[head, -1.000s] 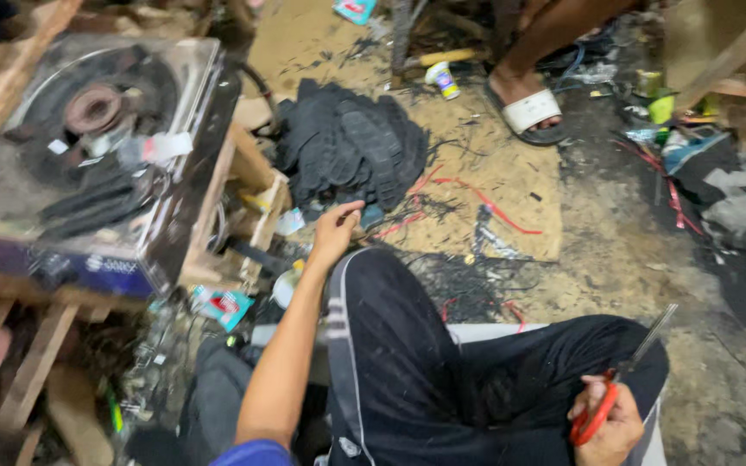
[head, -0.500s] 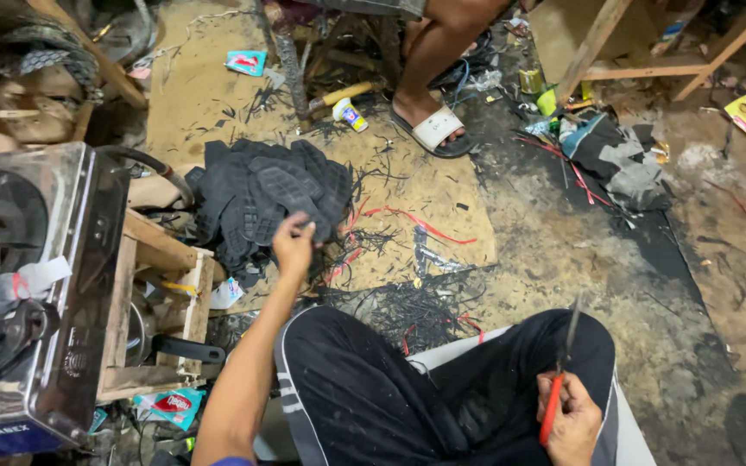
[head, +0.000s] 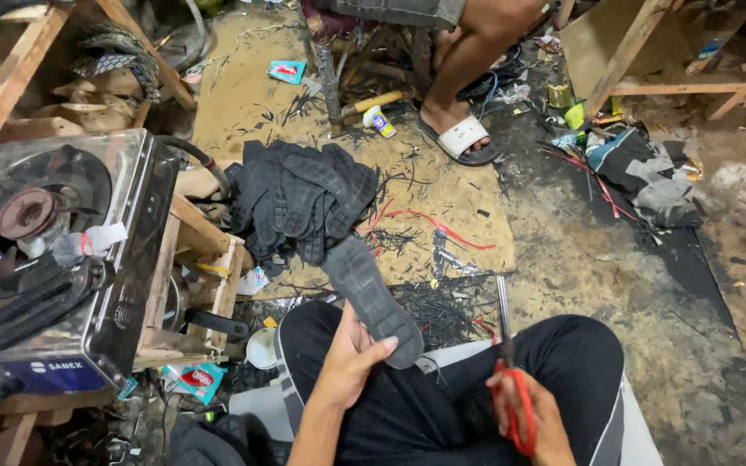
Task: The person sits on the workshop floor and uses large red-handled scissors to trim excess rubber from the edges of rubber shoe soles, rotating each sole to cut along its contour, then sets the trimmed sole aside and picks up the next one.
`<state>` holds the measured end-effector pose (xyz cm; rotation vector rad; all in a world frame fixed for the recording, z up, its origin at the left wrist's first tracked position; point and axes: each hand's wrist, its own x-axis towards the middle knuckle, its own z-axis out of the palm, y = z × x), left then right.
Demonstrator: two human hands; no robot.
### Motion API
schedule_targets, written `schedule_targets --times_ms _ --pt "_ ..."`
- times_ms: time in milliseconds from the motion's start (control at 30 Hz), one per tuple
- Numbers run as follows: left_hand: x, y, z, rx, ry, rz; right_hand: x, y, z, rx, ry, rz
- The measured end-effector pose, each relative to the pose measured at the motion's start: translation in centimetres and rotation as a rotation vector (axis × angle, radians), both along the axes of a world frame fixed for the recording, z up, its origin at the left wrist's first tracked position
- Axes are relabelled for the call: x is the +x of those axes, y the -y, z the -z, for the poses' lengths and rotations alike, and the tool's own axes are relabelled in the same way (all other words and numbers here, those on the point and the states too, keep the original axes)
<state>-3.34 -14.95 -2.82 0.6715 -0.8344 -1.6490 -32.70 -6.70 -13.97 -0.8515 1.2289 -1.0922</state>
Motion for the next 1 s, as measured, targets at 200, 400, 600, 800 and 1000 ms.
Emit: schedule_targets --times_ms 200,400,600,800,1000 --pt "-1.0 -0.9 0.1 -0.105 0.124 -0.215 -0.1 -1.8 -2.4 0.079 -0.175 -0.197" --pt "-1.3 0.2 0.0 -0.127 0.245 -0.404 0.8 -2.7 -6.6 0.014 -0.676 -0.321" --pt "-1.2 -1.3 -1.2 -0.021 0.284 -0.37 0.4 -3.6 -10.2 -0.254 -1.084 -0.308" --pt "-1.5 -1.4 -2.2 -0.022 0.212 -0.347 1.0 -2.5 -11.7 -0.361 -1.187 -0.316" --pt "-2.9 -3.2 -1.5 0.009 0.243 -0.287 2.6 -1.3 -12.2 -0.364 -1.209 -0.279"
